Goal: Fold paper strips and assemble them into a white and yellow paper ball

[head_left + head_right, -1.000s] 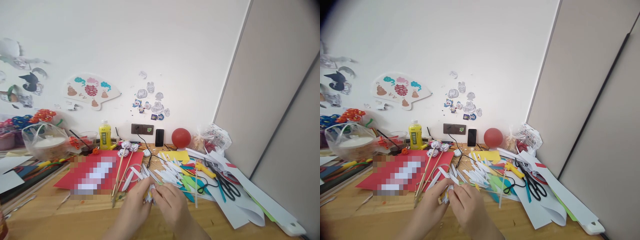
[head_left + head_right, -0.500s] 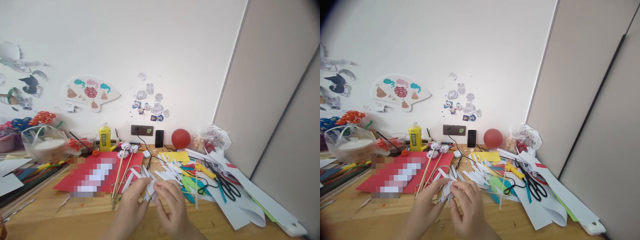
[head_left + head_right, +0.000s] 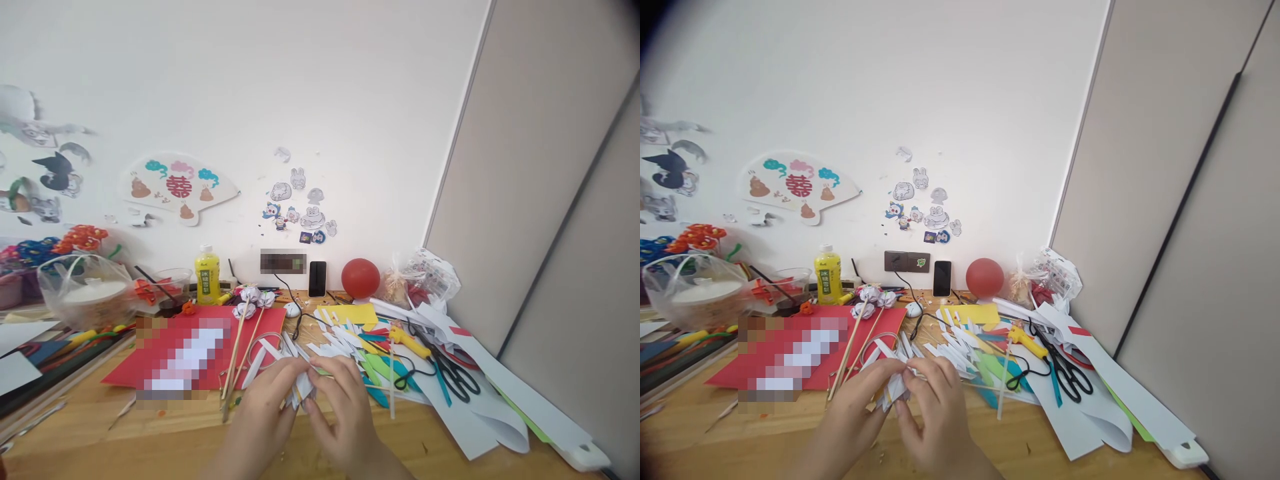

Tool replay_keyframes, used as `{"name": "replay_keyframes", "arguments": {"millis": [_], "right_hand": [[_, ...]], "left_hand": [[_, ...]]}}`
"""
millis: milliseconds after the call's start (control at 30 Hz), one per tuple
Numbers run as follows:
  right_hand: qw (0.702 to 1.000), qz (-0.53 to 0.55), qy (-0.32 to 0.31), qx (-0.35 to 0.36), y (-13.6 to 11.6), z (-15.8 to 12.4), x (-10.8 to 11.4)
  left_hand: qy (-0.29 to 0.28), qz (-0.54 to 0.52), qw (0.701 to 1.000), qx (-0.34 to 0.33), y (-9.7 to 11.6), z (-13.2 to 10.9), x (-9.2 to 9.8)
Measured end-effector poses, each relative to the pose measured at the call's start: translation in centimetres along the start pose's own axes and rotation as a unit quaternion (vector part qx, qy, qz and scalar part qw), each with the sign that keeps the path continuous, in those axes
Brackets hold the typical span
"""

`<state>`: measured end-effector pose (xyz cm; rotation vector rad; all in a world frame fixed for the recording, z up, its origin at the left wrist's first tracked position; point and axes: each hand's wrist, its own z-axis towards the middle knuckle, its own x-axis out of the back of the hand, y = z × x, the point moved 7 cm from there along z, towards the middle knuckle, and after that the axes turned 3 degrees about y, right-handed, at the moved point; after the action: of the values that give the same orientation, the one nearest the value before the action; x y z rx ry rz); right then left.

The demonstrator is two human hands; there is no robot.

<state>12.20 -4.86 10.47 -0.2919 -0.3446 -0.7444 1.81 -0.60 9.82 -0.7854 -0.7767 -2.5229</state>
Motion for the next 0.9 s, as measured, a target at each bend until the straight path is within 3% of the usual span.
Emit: {"name": "replay_keyframes", "arguments": {"millis": [200,367,467,567,667,900], "right_hand": [[0.993,-0.091,0.020,0.068,-0.9,-0.5,-0.5],[0.995,-0.062,-0.022,0.078,-1.2,-0.8,-1.1],[0.998,-0.025,-0.023,0.059,-1.0,-0.9,-1.2],[1.000,0.021,0.001,-0.017,0.1,-0.7,-1.0],[0.996,0.045,0.019,-0.069,0.7,-0.4,-0.8],[0.989,0.135,-0.019,-0.064,1.1,0.5,-0.7]], "left_hand": [[-0.033,-0.041,0.995,0.079,-0.9,0.1,-0.6],[-0.049,-0.025,0.991,0.123,-1.7,0.0,-0.8],[-0.049,-0.047,0.986,0.149,-2.1,0.0,-0.9],[-0.047,-0.058,0.980,0.185,-2.6,0.0,-1.0],[-0.055,-0.058,0.981,0.177,-2.5,0.2,-1.0],[-0.043,-0.071,0.989,0.123,-2.1,0.2,-1.0]]}}
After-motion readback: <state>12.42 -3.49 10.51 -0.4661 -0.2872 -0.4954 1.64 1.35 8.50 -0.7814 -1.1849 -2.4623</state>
